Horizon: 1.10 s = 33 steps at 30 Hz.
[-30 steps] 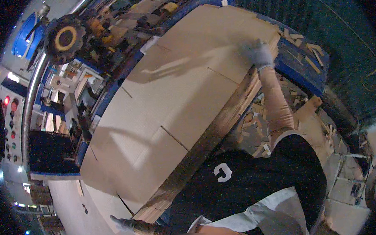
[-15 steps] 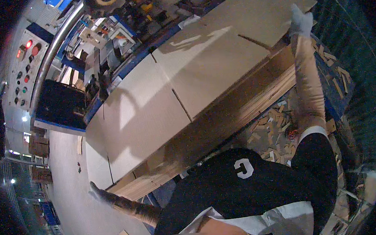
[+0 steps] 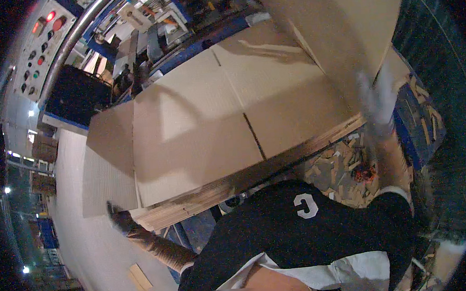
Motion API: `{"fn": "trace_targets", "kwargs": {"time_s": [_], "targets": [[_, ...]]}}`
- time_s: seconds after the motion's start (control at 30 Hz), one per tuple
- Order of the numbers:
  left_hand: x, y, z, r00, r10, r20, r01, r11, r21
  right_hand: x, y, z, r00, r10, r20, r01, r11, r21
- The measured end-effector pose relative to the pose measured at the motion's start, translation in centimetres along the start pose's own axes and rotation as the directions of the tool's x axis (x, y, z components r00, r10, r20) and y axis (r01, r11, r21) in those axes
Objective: The person repeatedly picks up flat cardboard sheets from a stack and places them onto a conveyor or machine. The hands lift each sheet and set it down in a continuous loop without visible inspection or tool use.
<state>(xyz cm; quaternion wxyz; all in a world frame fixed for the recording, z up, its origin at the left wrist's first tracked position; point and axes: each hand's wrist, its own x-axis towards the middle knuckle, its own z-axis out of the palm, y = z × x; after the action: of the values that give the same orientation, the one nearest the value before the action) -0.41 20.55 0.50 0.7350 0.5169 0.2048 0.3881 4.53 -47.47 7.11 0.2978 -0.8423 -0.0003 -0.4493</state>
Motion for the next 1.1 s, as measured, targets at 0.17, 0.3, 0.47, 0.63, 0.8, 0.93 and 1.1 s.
{"fn": "trace_targets", "kwargs": {"time_s": [0.17,0.3,0.47,0.63,0.8,0.93,1.1], "targets": [[-7.4,-2.8,3.8,0.914,0.101,0.394,-0.270,0.875,0.403,-6.3,-0.8,1.8,0.549,-0.611,0.570,0.724,0.688,0.040],[-14.4,-5.7,10.7,0.381,-0.017,0.925,-0.901,0.217,0.375,-7.0,-1.0,4.6,0.352,-0.623,0.698,0.713,0.662,0.231],[-14.7,-5.2,14.1,0.214,-0.229,0.950,-0.967,0.091,0.240,-6.1,0.0,6.5,0.285,-0.638,0.715,0.690,0.654,0.309],[-12.1,-5.6,15.0,0.186,-0.209,0.960,-0.976,0.071,0.204,-3.9,2.5,8.8,0.312,-0.580,0.753,0.685,0.686,0.244],[-10.5,-7.9,16.8,0.097,-0.035,0.995,-0.987,0.129,0.100,1.0,5.9,11.8,0.437,-0.519,0.735,0.643,0.751,0.148],[-9.5,-10.4,19.2,0.081,0.087,0.993,-0.991,0.111,0.072,3.8,7.4,13.2,0.467,-0.263,0.844,0.512,0.859,-0.016],[-1.2,-13.0,25.7,0.250,0.223,0.942,-0.968,0.070,0.240,5.8,7.0,20.8,0.533,-0.380,0.756,0.542,0.839,0.040]]}}
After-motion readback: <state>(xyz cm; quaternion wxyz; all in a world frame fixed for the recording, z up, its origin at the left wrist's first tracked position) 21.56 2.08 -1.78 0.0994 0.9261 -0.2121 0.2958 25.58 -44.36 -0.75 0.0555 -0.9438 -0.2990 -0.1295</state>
